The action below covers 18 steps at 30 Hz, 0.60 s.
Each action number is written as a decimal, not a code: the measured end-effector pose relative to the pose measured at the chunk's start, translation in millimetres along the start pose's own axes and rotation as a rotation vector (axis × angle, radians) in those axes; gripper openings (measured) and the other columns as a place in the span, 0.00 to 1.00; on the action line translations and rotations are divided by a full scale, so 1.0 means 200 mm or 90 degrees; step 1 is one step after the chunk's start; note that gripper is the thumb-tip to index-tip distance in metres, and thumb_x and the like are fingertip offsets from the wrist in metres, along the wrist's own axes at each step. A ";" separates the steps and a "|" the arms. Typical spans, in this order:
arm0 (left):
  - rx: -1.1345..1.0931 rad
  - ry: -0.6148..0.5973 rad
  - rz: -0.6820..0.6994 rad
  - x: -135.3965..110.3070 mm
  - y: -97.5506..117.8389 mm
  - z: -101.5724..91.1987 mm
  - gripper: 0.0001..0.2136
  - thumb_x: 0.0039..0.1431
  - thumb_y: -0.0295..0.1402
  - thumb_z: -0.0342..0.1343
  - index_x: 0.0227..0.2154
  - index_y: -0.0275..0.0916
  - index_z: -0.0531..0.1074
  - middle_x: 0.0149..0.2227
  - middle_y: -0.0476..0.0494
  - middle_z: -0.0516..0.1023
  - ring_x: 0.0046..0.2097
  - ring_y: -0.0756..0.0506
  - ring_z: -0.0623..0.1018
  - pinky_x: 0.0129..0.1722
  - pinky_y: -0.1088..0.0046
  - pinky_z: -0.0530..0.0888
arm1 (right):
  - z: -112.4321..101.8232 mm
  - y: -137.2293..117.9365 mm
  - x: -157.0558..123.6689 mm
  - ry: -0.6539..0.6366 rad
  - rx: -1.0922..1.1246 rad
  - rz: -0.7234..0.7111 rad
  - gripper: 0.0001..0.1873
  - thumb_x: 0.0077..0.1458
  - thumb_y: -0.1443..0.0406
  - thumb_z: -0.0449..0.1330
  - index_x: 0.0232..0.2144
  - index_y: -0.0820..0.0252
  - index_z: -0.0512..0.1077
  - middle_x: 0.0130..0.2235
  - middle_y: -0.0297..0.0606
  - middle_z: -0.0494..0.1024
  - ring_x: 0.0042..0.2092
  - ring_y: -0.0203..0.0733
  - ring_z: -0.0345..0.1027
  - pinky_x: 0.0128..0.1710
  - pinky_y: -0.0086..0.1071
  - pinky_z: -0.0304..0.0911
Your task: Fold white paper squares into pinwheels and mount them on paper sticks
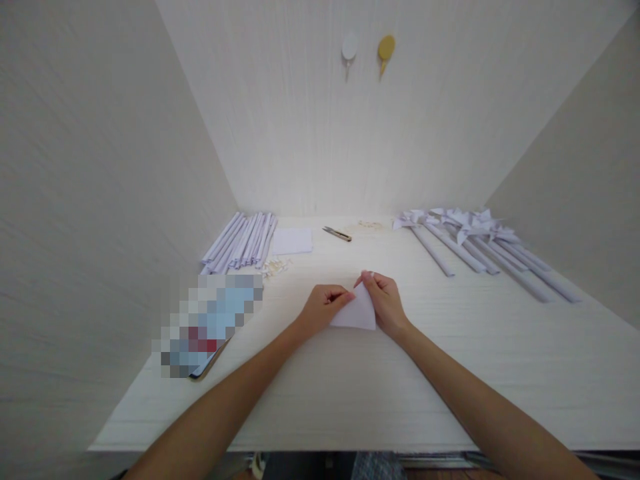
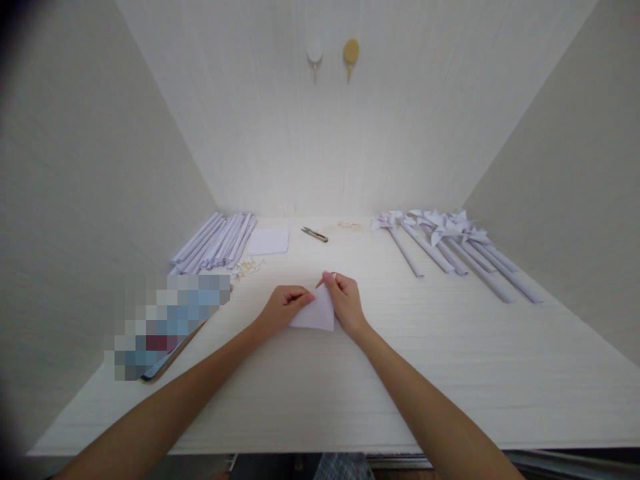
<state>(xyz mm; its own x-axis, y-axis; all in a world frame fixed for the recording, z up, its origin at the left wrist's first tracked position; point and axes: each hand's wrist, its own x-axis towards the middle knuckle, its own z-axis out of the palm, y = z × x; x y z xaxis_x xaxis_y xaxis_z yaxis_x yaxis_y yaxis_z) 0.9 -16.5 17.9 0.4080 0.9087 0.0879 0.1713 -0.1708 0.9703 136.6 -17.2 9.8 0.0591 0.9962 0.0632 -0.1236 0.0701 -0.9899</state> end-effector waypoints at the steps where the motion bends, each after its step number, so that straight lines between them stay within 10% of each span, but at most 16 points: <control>1: 0.026 0.015 0.009 0.00 0.00 0.00 0.15 0.48 0.41 0.50 0.18 0.33 0.69 0.16 0.52 0.62 0.21 0.54 0.59 0.20 0.78 0.55 | 0.00 0.00 0.00 -0.006 0.026 0.025 0.19 0.40 0.52 0.59 0.15 0.61 0.66 0.15 0.27 0.61 0.18 0.29 0.50 0.17 0.26 0.45; 18: 0.219 0.121 0.086 -0.01 0.00 0.01 0.16 0.51 0.36 0.48 0.13 0.34 0.64 0.13 0.54 0.56 0.19 0.56 0.56 0.20 0.78 0.53 | 0.00 0.01 0.01 -0.025 0.096 0.083 0.13 0.32 0.59 0.66 0.16 0.63 0.69 0.17 0.29 0.68 0.19 0.29 0.54 0.19 0.26 0.49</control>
<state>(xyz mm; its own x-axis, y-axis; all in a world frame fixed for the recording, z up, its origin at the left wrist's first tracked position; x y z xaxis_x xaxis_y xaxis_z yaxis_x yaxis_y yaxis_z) 2.0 -19.3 17.3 0.2799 0.9182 0.2804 0.4303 -0.3810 0.8183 136.4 -15.7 8.2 -0.0047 0.9984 -0.0566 -0.2741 -0.0557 -0.9601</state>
